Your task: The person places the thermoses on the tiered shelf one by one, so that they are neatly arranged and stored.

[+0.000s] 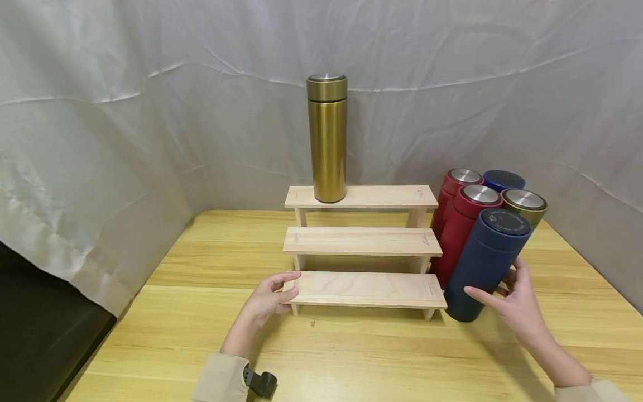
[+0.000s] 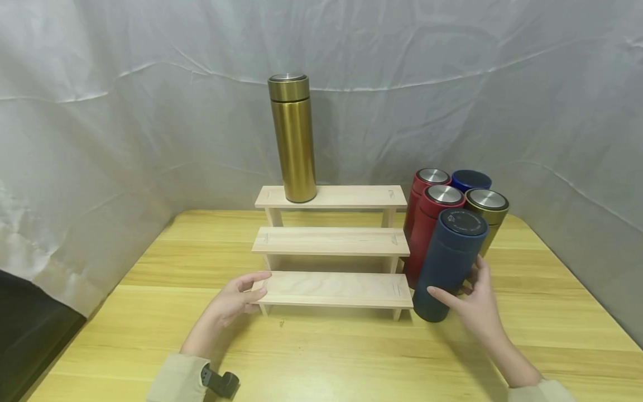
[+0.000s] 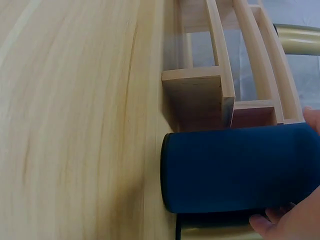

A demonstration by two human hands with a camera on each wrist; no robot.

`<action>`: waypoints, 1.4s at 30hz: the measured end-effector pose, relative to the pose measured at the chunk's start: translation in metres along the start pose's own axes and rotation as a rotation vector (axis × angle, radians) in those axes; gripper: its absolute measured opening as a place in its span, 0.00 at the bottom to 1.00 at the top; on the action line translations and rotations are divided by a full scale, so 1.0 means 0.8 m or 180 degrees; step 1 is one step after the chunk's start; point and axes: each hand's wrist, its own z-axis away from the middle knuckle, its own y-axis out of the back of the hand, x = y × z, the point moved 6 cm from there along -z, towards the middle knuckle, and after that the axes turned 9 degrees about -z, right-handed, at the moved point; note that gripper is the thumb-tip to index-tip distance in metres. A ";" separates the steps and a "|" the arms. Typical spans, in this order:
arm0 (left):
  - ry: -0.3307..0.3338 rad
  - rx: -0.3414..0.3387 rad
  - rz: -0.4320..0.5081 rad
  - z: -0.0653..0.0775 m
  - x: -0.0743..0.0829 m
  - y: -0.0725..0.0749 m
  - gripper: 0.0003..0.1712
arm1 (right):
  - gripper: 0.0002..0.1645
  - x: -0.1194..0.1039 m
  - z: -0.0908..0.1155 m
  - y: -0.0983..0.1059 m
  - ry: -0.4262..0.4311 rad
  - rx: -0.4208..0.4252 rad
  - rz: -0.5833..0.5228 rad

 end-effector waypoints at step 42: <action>-0.0006 0.0021 -0.0022 -0.002 -0.003 0.002 0.25 | 0.49 -0.157 0.013 -0.003 0.0546 0.0345 0.0167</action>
